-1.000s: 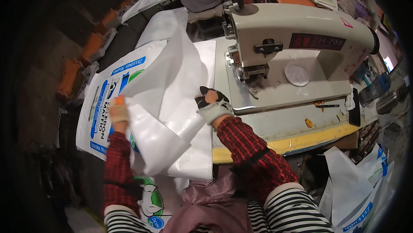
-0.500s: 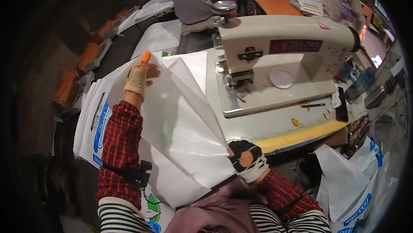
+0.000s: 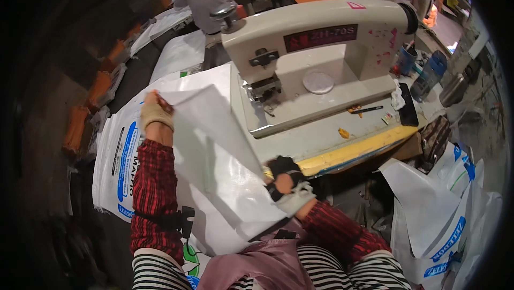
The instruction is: The recorder is using an industrial sewing machine to sew large plastic sacks.
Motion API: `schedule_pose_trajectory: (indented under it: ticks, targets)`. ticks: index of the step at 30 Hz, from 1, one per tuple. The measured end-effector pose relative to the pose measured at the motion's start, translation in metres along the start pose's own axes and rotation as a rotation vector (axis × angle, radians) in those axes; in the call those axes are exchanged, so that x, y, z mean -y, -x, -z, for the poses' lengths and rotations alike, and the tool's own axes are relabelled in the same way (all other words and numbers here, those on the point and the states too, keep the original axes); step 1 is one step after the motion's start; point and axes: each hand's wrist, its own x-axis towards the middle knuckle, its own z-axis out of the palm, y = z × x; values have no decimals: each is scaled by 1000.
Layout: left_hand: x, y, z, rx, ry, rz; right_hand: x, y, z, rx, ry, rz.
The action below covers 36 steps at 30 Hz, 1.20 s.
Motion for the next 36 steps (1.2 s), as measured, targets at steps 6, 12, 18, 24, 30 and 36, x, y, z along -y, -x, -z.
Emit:
schedule_pose_trajectory:
  ticks: [6,12,18,24,30,36]
  targets:
    - [-43,55,-60,513,-415,-1025,33,-4,-17,350,-418,-257]
    - [85,-10,-29,687,-1686,-1100,-27,64,-5,376,-324,-470]
    - [185,45,-42,808,-851,-102,-46,111,28,-2,-126,-54]
    - [214,2,-54,867,-1460,-383,-88,158,-27,282,-228,-318]
    - [128,-12,-76,1272,-2440,-329,-18,-33,18,1129,484,-5]
    - [37,68,-37,1890,-1705,558,-15,-124,32,840,207,-384]
